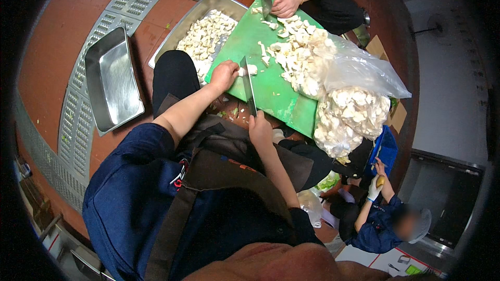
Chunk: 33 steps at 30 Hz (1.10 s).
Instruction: The person uses a knife to chop white mushrooms on a green cutting board while sitting on the floor, then places the chopped pieces into a clear plastic bag.
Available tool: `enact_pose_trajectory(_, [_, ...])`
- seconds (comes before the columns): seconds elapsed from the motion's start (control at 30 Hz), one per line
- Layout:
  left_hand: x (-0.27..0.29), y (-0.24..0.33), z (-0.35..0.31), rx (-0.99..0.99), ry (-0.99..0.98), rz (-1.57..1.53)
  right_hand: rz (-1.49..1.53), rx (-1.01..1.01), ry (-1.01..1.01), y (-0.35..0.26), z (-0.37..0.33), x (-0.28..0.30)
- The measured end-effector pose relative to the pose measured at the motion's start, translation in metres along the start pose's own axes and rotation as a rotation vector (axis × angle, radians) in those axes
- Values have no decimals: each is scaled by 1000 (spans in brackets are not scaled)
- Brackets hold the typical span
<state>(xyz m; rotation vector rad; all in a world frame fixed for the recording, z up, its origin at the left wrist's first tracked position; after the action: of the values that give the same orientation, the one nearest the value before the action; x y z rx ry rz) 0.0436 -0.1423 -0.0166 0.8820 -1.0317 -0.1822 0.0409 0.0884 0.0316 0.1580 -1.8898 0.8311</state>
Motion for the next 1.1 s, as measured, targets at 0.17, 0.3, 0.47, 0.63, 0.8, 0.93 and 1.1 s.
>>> enact_pose_trajectory(0.17, [-6, -13, 4, 90, -86, -3, 192, 88, 70, -6, 0, 13])
enact_pose_trajectory(0.3, [2, 4, 10, 99, -175, -14, 264, 90, 241, 5, -18, 47])
enact_pose_trajectory(0.47, [-6, 31, 26, -77, -363, 48, 281, 40, 255, 29, -26, 48])
enact_pose_trajectory(0.63, [-29, 33, 27, 62, -310, 107, 228, 5, 142, 38, -24, 20])
enact_pose_trajectory(0.8, [-33, 45, 9, 181, -192, 31, 101, -17, 127, 29, -11, 16])
enact_pose_trajectory(0.93, [-25, 33, 7, 119, -195, -48, 198, 17, 195, 22, -15, 31])
enact_pose_trajectory(1.1, [-23, 29, 2, 134, -298, -62, 304, -34, 118, 5, -26, 42])
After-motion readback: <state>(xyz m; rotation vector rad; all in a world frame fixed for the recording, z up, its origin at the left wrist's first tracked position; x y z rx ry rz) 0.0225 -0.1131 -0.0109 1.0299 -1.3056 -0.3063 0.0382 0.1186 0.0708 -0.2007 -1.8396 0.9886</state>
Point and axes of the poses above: each hand's wrist, its own z-axis towards the middle knuckle, its own x-axis out of the back of the hand, y = z × x, the point moved 9 cm from there along z, towards the middle knuckle, and after that the axes turned 1 degree about z, right-handed, at the moved point
